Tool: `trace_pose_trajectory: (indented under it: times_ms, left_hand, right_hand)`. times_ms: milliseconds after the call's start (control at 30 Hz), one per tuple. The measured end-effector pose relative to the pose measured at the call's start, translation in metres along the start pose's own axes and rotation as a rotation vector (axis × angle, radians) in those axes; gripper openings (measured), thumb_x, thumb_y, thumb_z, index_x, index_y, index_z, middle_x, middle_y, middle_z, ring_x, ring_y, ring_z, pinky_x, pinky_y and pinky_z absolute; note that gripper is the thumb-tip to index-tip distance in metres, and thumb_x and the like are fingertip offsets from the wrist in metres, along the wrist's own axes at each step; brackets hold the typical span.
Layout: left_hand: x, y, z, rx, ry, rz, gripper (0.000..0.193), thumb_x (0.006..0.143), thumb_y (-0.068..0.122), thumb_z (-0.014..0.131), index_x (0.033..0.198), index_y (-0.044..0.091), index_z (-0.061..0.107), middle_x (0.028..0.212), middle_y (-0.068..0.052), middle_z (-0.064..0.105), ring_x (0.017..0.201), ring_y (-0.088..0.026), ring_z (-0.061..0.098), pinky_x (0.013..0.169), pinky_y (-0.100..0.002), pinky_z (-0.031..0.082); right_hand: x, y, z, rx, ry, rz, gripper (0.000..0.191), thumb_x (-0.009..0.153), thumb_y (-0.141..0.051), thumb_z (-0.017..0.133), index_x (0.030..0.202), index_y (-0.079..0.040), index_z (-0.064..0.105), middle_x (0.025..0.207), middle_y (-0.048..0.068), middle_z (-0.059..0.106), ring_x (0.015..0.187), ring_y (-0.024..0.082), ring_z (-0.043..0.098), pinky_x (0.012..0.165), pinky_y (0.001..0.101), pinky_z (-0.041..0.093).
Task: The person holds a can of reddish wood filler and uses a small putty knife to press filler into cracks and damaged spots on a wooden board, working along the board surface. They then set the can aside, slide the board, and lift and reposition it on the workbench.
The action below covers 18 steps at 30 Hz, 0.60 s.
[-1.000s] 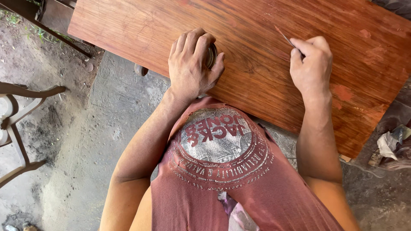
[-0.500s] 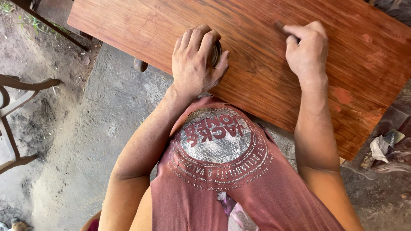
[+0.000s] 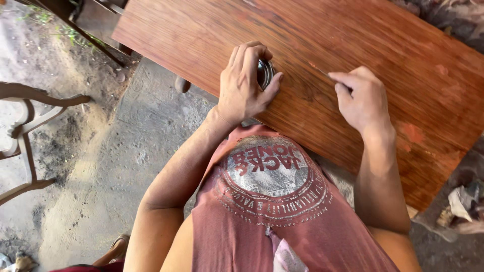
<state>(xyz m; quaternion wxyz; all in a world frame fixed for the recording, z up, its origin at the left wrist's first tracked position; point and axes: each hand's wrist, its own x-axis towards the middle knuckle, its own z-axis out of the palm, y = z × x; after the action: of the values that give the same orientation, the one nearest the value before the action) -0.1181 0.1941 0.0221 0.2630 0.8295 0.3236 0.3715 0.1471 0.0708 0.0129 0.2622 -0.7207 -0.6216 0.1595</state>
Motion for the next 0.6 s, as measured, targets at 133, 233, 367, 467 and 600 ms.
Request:
trace_pose_trajectory:
  times_ms: [133,233,367,467,600]
  left_hand:
    - [0.000,-0.012,-0.006,-0.441,0.039,-0.253,0.039,0.097,0.025,0.072,0.123,0.004,0.052,0.132,-0.013,0.066,0.106,-0.024,0.067,0.096,-0.038,0.056]
    - [-0.002,-0.015,-0.003,-0.428,0.062,-0.100,0.039,0.099,0.025,0.075,0.124,0.004,0.055,0.135,-0.015,0.063,0.122,-0.025,0.066,0.105,-0.038,0.055]
    - [-0.004,-0.014,0.003,-0.455,0.065,-0.083,0.039,0.098,0.025,0.074,0.126,0.005,0.055,0.135,-0.015,0.063,0.125,-0.027,0.065,0.108,-0.038,0.054]
    - [-0.002,-0.009,0.006,-0.406,0.087,-0.022,0.040,0.097,0.027,0.075,0.126,0.006,0.056,0.133,-0.015,0.062,0.127,-0.030,0.063,0.109,-0.039,0.053]
    - [0.001,0.003,0.012,-0.267,0.042,0.023,0.043,0.095,0.034,0.076,0.124,0.008,0.057,0.135,-0.014,0.060,0.129,-0.032,0.060,0.108,-0.041,0.052]
  right_hand:
    - [-0.001,-0.062,-0.027,-0.032,-0.027,-0.173,0.026,0.097,-0.004,0.072,0.122,-0.010,0.078,0.105,0.011,0.065,0.086,0.027,0.064,0.077,0.0383,0.054]
    - [0.007,-0.102,-0.026,-0.187,0.009,-0.424,0.026,0.094,-0.005,0.073,0.119,-0.009,0.079,0.101,0.009,0.063,0.094,0.029,0.064,0.080,0.0399,0.055]
    - [0.025,-0.130,-0.010,-0.425,-0.069,-0.534,0.026,0.093,-0.009,0.068,0.116,-0.009,0.080,0.099,0.009,0.060,0.096,0.028,0.061,0.078,0.0398,0.054]
    - [0.029,-0.136,-0.006,-0.567,-0.127,-0.548,0.021,0.093,-0.014,0.065,0.108,-0.009,0.079,0.100,0.010,0.060,0.099,0.028,0.060,0.079,0.0407,0.054]
    - [0.019,-0.138,-0.025,-0.697,-0.176,-0.542,0.018,0.095,-0.014,0.065,0.105,-0.009,0.079,0.100,0.009,0.060,0.098,0.027,0.060,0.080,0.0401,0.053]
